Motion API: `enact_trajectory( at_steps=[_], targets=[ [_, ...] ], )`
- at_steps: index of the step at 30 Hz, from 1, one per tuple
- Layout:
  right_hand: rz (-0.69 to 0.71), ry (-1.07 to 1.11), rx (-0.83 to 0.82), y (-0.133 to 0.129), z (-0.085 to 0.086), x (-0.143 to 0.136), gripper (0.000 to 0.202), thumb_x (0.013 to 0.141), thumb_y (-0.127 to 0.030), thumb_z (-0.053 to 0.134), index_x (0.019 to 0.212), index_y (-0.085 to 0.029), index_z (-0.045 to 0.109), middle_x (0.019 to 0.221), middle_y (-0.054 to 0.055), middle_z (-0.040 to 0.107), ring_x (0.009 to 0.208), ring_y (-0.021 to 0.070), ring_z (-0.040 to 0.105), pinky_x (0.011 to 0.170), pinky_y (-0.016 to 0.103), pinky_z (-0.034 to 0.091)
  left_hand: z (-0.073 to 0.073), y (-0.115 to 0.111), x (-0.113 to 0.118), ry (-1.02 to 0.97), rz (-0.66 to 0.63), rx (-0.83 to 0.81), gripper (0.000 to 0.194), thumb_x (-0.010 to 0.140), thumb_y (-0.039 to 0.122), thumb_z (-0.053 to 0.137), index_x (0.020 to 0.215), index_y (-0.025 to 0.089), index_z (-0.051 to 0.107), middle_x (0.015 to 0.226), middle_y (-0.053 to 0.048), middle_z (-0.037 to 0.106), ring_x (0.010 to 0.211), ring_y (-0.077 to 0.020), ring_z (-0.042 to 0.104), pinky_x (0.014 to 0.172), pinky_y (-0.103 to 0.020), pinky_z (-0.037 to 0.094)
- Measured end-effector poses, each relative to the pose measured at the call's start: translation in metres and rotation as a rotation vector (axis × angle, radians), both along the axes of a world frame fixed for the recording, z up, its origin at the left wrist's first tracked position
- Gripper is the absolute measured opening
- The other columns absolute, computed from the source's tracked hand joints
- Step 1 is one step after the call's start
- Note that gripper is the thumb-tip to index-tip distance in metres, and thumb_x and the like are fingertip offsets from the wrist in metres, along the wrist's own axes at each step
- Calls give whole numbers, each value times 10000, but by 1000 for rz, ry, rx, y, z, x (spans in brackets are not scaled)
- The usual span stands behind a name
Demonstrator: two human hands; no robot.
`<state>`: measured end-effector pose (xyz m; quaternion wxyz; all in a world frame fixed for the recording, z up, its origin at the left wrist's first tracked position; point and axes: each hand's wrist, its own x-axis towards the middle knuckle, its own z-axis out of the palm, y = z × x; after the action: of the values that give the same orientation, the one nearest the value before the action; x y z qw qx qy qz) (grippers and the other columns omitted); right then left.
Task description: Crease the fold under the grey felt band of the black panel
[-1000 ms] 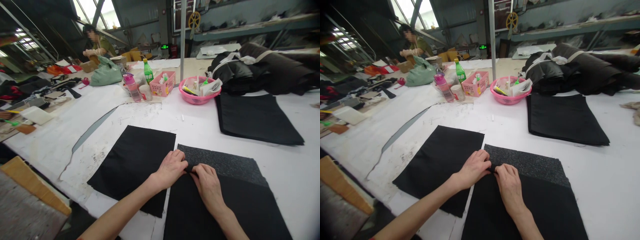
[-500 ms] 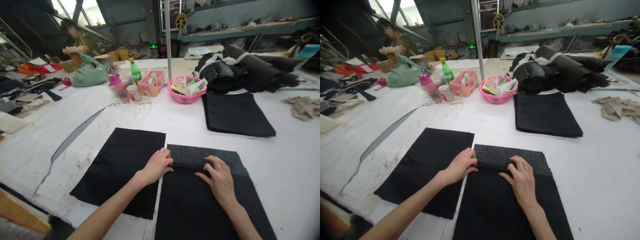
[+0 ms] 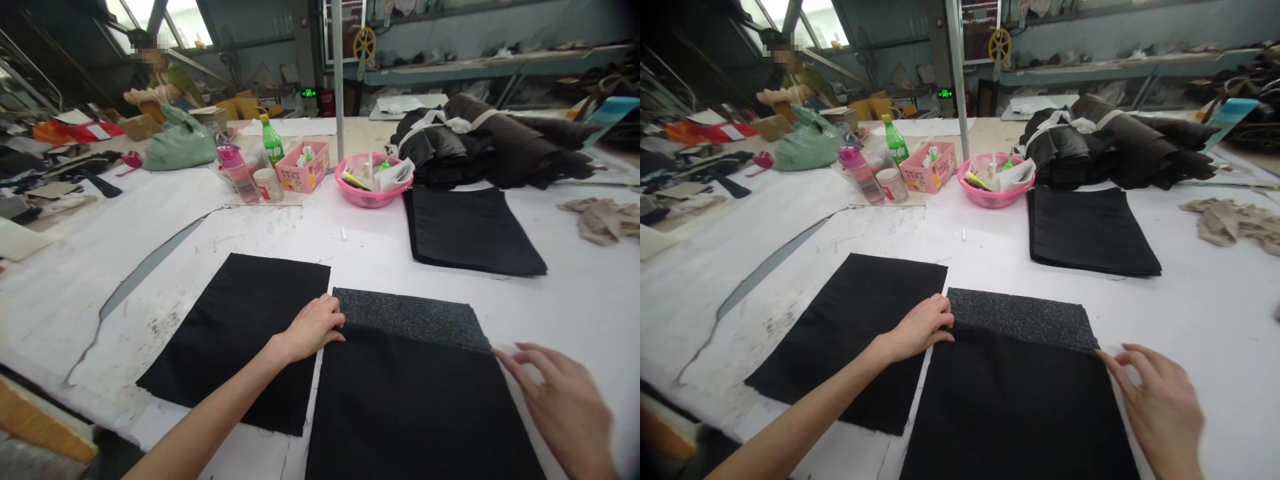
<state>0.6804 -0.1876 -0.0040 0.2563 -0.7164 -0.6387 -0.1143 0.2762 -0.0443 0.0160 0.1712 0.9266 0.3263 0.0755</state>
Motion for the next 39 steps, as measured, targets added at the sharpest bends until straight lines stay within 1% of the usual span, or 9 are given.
enact_trajectory(
  at_steps=[3, 6, 8, 10, 15, 19, 26, 31, 39],
  targets=[
    [227, 87, -75, 28, 2, -75, 339, 959, -529, 469, 896, -224, 603, 995, 65, 635, 949, 237, 573, 836, 401, 443, -1, 1, 0, -4, 4, -3, 219, 806, 330, 748, 782, 175, 596, 906, -13, 509, 907, -176, 474, 737, -278, 391],
    [454, 130, -180, 52, 1, -142, 195, 967, -370, 527, 1088, -231, 589, 1077, 41, 616, 1039, 210, 548, 869, 368, 434, -3, 3, -1, -10, 3, -16, 230, 790, 336, 763, 806, 175, 600, 911, -15, 513, 911, -176, 477, 736, -274, 396],
    [545, 141, -237, 62, -2, -171, 229, 953, -295, 561, 1173, -231, 563, 1124, 41, 598, 1071, 205, 526, 889, 361, 418, -4, 4, -1, -11, -1, -21, 234, 790, 341, 762, 809, 174, 601, 920, -19, 519, 913, -177, 477, 735, -273, 399],
    [574, 144, -260, 69, -5, -185, 265, 934, -256, 592, 1195, -229, 560, 1108, 40, 595, 1045, 204, 518, 867, 356, 406, -4, 4, -1, -10, -2, -20, 234, 793, 345, 758, 803, 174, 598, 923, -20, 523, 911, -178, 475, 738, -276, 399],
    [573, 152, -267, 76, -11, -191, 169, 932, -236, 591, 1099, -235, 615, 949, 26, 603, 917, 202, 505, 785, 349, 371, -4, 3, -2, -29, 20, -7, 244, 784, 363, 762, 861, 183, 617, 927, -23, 534, 927, -192, 475, 766, -293, 405],
    [585, 180, -235, 76, -13, -191, 144, 954, -235, 555, 1077, -232, 630, 943, 28, 608, 910, 193, 506, 784, 339, 361, -5, 3, -4, -100, 46, -31, 213, 821, 344, 727, 941, 192, 637, 937, -30, 566, 951, -200, 487, 806, -309, 425],
    [571, 187, -200, 76, -17, -190, 186, 988, -237, 487, 1036, -240, 666, 923, 32, 613, 883, 180, 516, 763, 328, 366, -17, 0, -8, -187, 34, 12, 120, 955, 229, 548, 928, 172, 651, 883, -29, 616, 902, -170, 518, 801, -295, 444],
    [599, 173, -209, 75, -18, -188, 231, 987, -203, 472, 1110, -261, 659, 942, 35, 596, 886, 181, 504, 758, 330, 361, -22, -5, -9, -156, 22, 46, 200, 992, 199, 453, 886, 164, 618, 859, -38, 602, 864, -165, 523, 779, -300, 446],
    [640, 175, -233, 77, -20, -188, 293, 999, -177, 411, 1145, -272, 647, 970, 46, 575, 885, 186, 485, 745, 334, 348, -24, -6, -11, -60, -78, 125, 195, 995, 160, 424, 966, 163, 617, 924, -44, 593, 894, -166, 521, 808, -311, 453]
  ],
)
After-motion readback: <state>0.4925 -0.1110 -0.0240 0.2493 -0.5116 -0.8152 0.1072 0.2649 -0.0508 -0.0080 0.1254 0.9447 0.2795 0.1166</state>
